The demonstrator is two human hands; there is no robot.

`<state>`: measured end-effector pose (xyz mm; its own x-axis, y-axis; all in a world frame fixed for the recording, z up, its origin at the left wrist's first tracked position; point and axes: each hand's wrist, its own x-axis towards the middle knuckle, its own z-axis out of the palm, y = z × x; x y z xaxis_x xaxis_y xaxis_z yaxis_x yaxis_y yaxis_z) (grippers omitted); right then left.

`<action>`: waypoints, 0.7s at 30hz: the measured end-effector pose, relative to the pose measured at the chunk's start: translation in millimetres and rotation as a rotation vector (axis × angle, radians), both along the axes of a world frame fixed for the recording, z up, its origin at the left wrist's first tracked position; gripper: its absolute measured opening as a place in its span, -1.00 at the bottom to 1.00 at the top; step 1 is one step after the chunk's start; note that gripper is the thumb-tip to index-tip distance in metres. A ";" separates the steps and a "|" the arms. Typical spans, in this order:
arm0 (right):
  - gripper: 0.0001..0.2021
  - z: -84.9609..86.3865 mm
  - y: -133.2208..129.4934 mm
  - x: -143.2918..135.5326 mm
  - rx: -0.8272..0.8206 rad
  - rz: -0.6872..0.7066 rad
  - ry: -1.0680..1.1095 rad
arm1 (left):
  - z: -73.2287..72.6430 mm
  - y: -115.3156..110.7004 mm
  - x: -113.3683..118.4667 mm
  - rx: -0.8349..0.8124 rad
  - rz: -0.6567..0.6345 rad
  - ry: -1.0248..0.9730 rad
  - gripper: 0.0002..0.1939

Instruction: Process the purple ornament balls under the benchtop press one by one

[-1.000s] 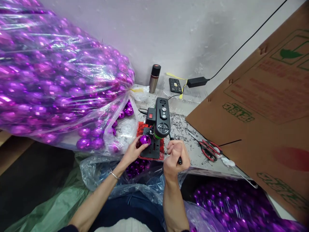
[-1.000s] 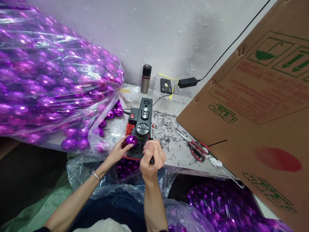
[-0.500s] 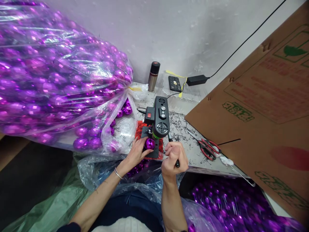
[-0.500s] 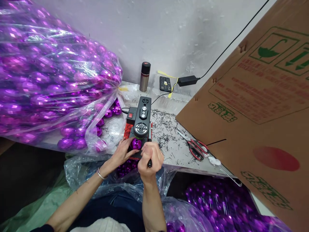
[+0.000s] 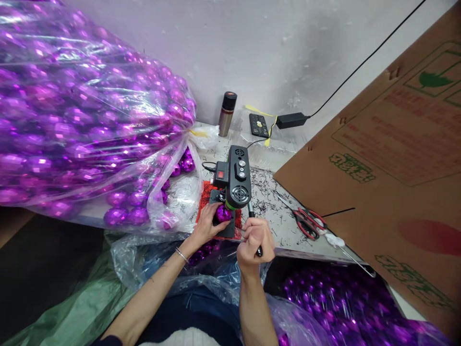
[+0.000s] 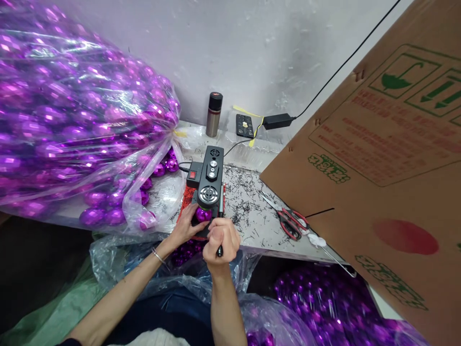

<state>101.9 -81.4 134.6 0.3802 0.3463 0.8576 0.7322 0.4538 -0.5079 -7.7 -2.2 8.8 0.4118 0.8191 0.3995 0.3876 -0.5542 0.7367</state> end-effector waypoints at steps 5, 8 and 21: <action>-0.62 -38.3 3.4 -2.2 0.067 -0.039 -0.033 | -0.7 0.6 -1.3 -0.002 -0.008 -0.014 -0.43; -0.62 -50.2 4.9 -3.5 0.080 -0.055 -0.017 | -1.7 1.2 -0.8 0.004 -0.008 -0.025 -0.43; -0.63 -55.1 10.9 -0.4 0.141 0.003 -0.004 | -3.8 2.7 0.2 0.023 -0.012 -0.033 -0.42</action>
